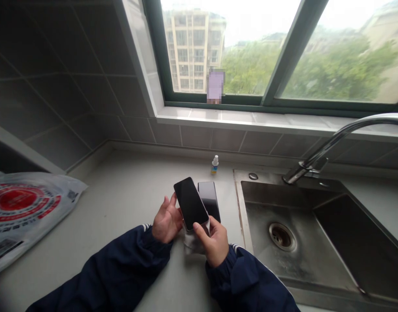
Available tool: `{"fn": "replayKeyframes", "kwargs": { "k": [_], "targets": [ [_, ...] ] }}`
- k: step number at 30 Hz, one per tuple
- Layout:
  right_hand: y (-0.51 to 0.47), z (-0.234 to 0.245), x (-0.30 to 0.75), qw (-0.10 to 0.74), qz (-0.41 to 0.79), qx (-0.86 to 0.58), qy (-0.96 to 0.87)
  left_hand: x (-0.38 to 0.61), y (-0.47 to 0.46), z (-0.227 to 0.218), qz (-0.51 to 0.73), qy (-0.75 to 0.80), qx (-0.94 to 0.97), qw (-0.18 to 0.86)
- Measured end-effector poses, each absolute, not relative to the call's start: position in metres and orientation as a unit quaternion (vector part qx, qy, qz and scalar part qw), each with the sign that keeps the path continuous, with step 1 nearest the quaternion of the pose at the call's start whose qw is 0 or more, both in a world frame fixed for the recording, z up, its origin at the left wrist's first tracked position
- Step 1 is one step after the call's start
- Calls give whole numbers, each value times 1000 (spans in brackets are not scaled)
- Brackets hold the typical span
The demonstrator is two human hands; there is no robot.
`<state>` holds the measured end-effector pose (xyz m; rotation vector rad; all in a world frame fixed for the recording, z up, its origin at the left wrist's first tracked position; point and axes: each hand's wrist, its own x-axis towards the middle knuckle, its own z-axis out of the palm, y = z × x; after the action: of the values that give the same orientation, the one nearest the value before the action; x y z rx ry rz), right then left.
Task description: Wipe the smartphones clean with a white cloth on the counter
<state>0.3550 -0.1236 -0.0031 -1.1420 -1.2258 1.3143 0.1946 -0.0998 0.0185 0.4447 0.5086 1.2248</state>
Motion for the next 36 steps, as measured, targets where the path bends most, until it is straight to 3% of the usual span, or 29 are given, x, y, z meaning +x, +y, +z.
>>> {"fn": "replayKeyframes", "kwargs": {
  "k": [21,28,36],
  "targets": [
    [-125,-13,358,267,805,-350,-397,192,-99,30,551,207,130,798],
    [-105,7,376,371,785,-325,-374,187,-94,20,546,222,97,802],
    [-85,14,401,616,554,-389,-403,191,-96,18,508,236,153,814]
  ]
}}
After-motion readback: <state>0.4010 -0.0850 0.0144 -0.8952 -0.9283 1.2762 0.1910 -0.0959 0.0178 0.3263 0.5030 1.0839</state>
